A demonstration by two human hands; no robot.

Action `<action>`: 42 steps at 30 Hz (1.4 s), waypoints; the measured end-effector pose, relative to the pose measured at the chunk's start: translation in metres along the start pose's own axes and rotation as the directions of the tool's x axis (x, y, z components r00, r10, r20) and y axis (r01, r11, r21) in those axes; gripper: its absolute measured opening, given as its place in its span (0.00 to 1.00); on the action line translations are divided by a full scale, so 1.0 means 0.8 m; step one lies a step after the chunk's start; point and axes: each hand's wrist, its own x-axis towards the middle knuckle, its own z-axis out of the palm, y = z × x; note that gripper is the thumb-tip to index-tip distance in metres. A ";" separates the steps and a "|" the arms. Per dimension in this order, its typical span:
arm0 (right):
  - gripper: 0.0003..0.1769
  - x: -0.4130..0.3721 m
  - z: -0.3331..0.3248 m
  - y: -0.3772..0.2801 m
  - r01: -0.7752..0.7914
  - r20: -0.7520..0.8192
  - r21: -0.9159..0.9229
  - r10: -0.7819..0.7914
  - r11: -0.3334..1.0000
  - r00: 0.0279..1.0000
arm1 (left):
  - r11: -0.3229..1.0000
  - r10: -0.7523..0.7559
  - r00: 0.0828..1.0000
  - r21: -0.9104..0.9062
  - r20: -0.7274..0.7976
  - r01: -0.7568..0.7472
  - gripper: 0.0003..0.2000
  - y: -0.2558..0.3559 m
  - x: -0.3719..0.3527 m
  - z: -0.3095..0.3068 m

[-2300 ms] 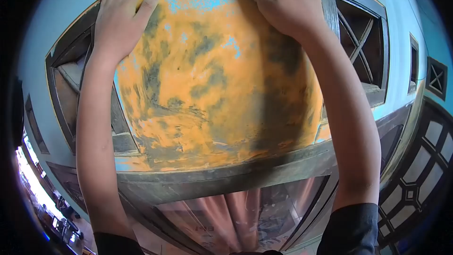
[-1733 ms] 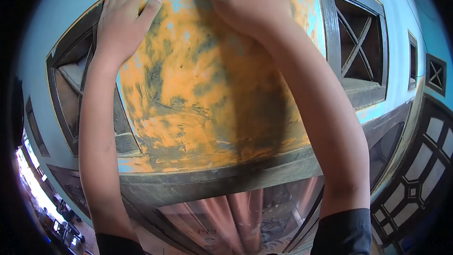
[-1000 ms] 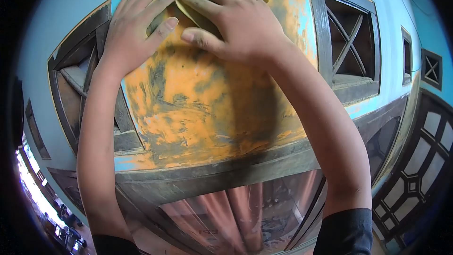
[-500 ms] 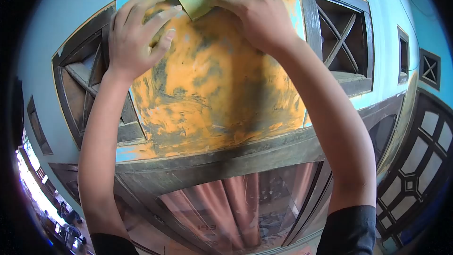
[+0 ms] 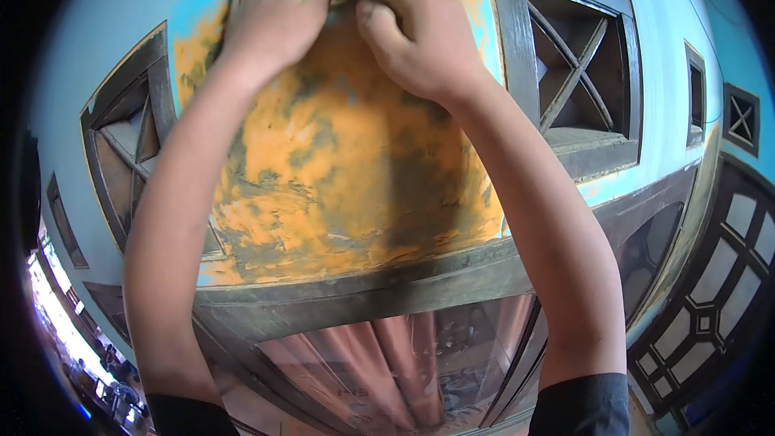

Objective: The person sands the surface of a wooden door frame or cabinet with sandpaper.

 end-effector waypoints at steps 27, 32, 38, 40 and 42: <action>0.23 0.004 -0.009 0.023 0.022 -0.388 -0.064 -0.045 0.998 0.921 | 0.978 0.159 0.987 0.138 0.008 -0.159 0.30 0.033 0.030 -0.014; 0.27 0.001 -0.009 0.031 -0.016 -0.499 -0.097 -0.035 0.995 0.866 | 0.950 0.285 0.953 0.100 0.106 -0.295 0.31 0.040 0.005 -0.032; 0.28 -0.001 -0.012 0.006 0.006 -0.439 -0.122 -0.059 0.993 0.897 | 0.996 -0.070 0.998 0.061 0.009 0.069 0.29 -0.016 0.039 -0.031; 0.28 -0.002 -0.013 0.006 0.012 -0.454 -0.106 -0.059 0.994 0.889 | 0.996 -0.030 0.999 0.081 -0.014 0.031 0.29 -0.008 0.037 -0.020; 0.30 0.002 -0.003 0.025 -0.003 -0.493 -0.022 -0.009 1.000 0.870 | 0.970 0.167 0.984 0.188 -0.064 -0.152 0.30 0.007 0.024 0.001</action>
